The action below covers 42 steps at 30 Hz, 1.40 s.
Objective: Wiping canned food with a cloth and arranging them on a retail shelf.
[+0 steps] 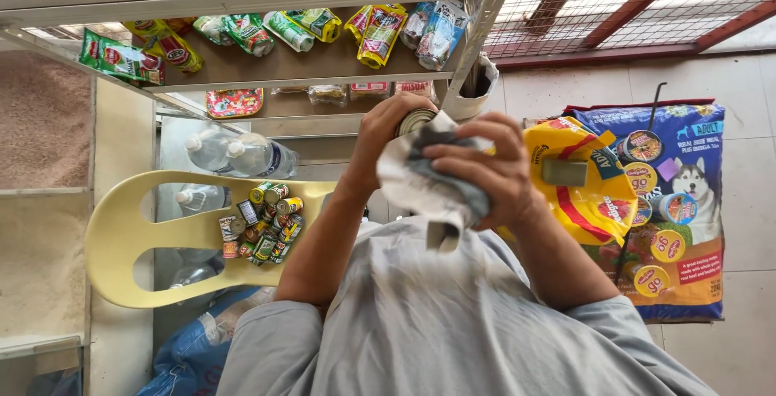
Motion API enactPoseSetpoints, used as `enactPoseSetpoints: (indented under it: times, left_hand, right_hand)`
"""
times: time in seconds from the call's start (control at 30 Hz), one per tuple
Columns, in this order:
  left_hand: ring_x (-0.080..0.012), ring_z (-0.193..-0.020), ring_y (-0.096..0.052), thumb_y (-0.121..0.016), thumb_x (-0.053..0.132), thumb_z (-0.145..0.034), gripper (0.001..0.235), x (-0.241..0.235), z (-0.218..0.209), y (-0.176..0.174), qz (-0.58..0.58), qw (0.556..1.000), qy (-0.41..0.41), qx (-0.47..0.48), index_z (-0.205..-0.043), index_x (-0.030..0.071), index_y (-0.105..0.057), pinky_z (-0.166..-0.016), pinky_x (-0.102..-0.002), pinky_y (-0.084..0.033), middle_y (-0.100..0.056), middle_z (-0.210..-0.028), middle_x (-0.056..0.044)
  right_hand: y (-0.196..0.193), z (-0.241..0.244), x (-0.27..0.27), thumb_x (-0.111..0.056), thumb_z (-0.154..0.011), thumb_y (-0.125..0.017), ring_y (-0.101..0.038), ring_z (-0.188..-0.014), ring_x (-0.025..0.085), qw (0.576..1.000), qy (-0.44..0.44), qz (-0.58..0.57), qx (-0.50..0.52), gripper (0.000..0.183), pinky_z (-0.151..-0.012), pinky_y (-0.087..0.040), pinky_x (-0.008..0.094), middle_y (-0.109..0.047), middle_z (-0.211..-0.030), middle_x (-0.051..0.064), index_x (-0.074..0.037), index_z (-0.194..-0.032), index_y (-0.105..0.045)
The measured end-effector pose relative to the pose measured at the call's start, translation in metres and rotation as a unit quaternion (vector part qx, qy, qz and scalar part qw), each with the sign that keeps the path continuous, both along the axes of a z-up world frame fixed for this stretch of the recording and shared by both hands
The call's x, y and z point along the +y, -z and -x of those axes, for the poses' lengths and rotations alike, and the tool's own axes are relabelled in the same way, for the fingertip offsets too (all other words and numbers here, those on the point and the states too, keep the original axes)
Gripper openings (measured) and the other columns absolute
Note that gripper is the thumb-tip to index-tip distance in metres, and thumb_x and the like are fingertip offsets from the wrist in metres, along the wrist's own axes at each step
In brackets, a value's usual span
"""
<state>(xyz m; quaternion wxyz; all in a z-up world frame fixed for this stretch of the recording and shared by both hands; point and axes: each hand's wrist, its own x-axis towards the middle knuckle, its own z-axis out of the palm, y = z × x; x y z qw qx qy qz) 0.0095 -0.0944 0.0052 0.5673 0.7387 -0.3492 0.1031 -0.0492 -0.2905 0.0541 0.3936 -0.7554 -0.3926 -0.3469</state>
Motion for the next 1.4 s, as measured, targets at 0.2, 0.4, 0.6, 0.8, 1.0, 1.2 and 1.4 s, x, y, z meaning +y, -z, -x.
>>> enactPoseSetpoints:
  times: [0.2, 0.4, 0.6, 0.8, 1.0, 1.2, 1.4]
  left_hand:
    - [-0.0316, -0.085, -0.066, -0.081, 0.014, -0.08, 0.024, -0.013, 0.018, -0.051, 0.028, 0.998, -0.052, 0.02, -0.1, 0.014, -0.067, -0.085, -0.037, -0.052, -0.068, -0.091, -0.006]
    - [-0.0258, -0.105, -0.071, -0.092, 0.035, -0.07, 0.055, -0.002, 0.002, -0.02, 0.019, 0.999, -0.027, 0.031, -0.117, 0.015, -0.07, -0.098, -0.036, -0.052, -0.072, -0.109, -0.004]
    - [-0.0306, -0.094, -0.066, -0.088, 0.017, -0.069, 0.051, 0.002, 0.005, -0.025, 0.075, 0.997, -0.03, 0.011, -0.112, 0.004, -0.062, -0.09, -0.038, -0.055, -0.066, -0.101, -0.014]
    - [-0.0225, -0.099, -0.071, -0.094, 0.037, -0.07, 0.053, 0.019, -0.003, -0.037, 0.031, 0.997, -0.049, 0.048, -0.114, 0.021, -0.069, -0.094, -0.033, -0.053, -0.071, -0.101, -0.001]
    - [-0.0229, -0.102, -0.071, -0.087, 0.012, -0.069, 0.067, 0.043, -0.005, -0.009, 0.082, 0.992, 0.06, 0.072, -0.128, -0.001, -0.058, -0.094, -0.032, -0.059, -0.068, -0.119, -0.012]
    - [-0.0213, -0.09, -0.073, -0.095, 0.019, -0.057, 0.06, 0.073, -0.005, -0.037, 0.021, 0.993, -0.05, 0.105, -0.112, 0.023, -0.072, -0.086, -0.032, -0.054, -0.073, -0.092, -0.002]
    - [-0.0275, -0.093, -0.071, -0.085, 0.019, -0.067, 0.046, 0.099, -0.011, -0.032, -0.066, 0.989, -0.025, 0.13, -0.108, 0.015, -0.064, -0.087, -0.037, -0.053, -0.07, -0.09, -0.01]
  right_hand:
    - [0.008, -0.019, 0.003, -0.063, -0.103, -0.047, -0.058, -0.12, 0.033, 0.998, 0.047, 0.005, -0.034, 0.061, -0.106, -0.04, 0.052, -0.078, -0.117, 0.005, -0.01, -0.113, -0.077]
    - [0.008, -0.017, 0.005, -0.047, -0.101, -0.058, -0.06, -0.118, 0.031, 0.999, 0.019, -0.02, 0.02, 0.04, -0.108, -0.04, 0.052, -0.078, -0.118, 0.003, -0.012, -0.111, -0.075]
    - [-0.023, -0.025, 0.023, -0.042, -0.098, -0.065, -0.056, -0.13, 0.035, 0.998, 0.055, 0.014, 0.019, 0.037, -0.11, -0.036, 0.053, -0.075, -0.126, 0.005, -0.008, -0.112, -0.072]
    - [-0.008, -0.032, 0.023, -0.056, -0.1, -0.051, -0.06, -0.125, 0.033, 0.999, 0.001, 0.034, 0.021, 0.052, -0.112, -0.037, 0.051, -0.076, -0.123, 0.001, -0.012, -0.115, -0.074]
    - [-0.007, -0.034, 0.059, -0.05, -0.097, -0.061, -0.063, -0.119, 0.035, 1.0, 0.019, -0.002, -0.006, 0.043, -0.106, -0.04, 0.054, -0.078, -0.117, 0.005, -0.011, -0.108, -0.075]
    - [0.009, -0.041, 0.072, -0.051, -0.096, -0.059, -0.065, -0.112, 0.031, 1.0, 0.01, -0.003, 0.009, 0.046, -0.104, -0.043, 0.05, -0.078, -0.115, 0.003, -0.01, -0.107, -0.075]
    - [-0.007, -0.03, 0.117, -0.042, -0.093, -0.064, -0.065, -0.112, 0.029, 0.996, 0.069, -0.038, 0.033, 0.038, -0.102, -0.044, 0.048, -0.078, -0.116, 0.001, -0.01, -0.109, -0.075]
